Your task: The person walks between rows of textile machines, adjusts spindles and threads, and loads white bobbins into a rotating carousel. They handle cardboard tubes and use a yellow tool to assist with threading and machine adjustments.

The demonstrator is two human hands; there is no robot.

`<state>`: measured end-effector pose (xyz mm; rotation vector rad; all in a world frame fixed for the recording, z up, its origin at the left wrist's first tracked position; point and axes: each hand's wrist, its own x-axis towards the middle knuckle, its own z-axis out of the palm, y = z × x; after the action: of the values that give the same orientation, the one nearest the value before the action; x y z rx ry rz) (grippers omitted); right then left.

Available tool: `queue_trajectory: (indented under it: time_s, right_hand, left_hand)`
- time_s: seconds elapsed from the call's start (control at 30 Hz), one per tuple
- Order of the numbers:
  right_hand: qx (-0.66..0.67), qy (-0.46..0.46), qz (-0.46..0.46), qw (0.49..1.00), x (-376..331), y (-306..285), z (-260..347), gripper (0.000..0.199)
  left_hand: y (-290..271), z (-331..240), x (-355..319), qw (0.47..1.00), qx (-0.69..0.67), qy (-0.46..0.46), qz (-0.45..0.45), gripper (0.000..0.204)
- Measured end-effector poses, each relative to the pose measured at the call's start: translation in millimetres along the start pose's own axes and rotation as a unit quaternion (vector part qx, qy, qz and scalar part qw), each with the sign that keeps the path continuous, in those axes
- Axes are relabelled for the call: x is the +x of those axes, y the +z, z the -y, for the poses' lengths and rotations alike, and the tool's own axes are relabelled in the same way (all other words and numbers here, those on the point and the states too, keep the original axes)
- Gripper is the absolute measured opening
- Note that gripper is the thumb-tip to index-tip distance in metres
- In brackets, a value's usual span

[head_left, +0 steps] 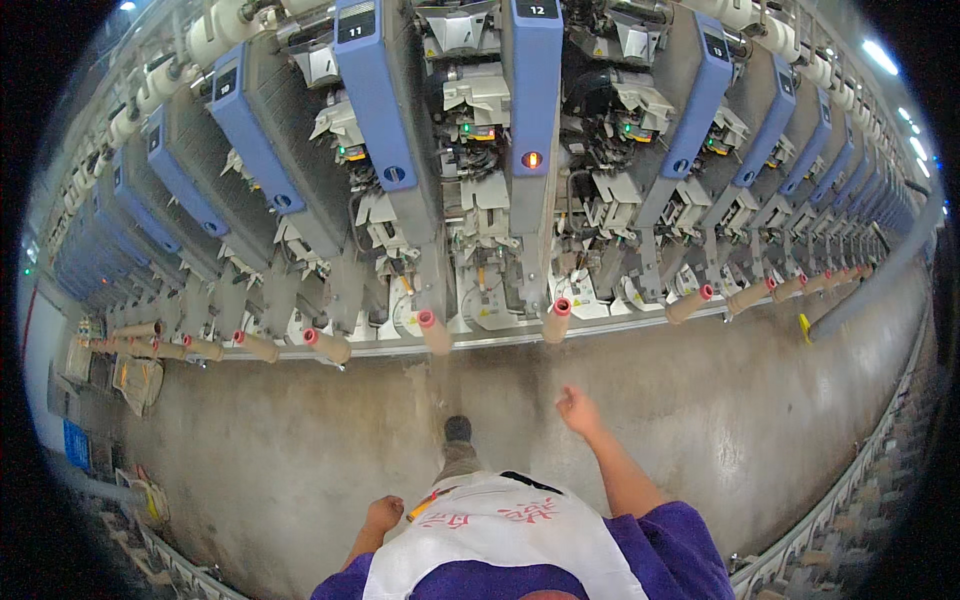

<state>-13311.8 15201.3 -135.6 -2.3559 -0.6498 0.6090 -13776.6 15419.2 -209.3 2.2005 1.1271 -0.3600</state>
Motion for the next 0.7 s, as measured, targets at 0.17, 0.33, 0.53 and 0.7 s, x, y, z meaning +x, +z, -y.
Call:
queue_trajectory:
  time_s: [0.17,0.33,0.53,0.7]
  right_hand:
    - [0.055,0.045,-0.176,0.982,113.9,-12.0,26.1,0.067]
    - [0.085,0.100,-0.189,0.973,193.9,-10.1,42.9,0.075]
    - [-0.127,0.171,-0.136,0.967,219.7,-21.8,60.0,0.042]
    - [-0.189,0.060,-0.118,0.973,208.1,-77.0,117.9,0.030]
  left_hand:
    - [-90.5,-35.6,109.1,0.998,-0.002,0.060,-0.035,0.027]
    - [-177.3,-87.4,209.2,0.992,-0.031,0.107,-0.059,0.028]
    - [-250.7,-184.4,285.2,0.984,-0.004,0.176,-0.023,0.028]
    - [-289.5,-289.5,310.0,0.953,-0.063,0.291,-0.063,0.029]
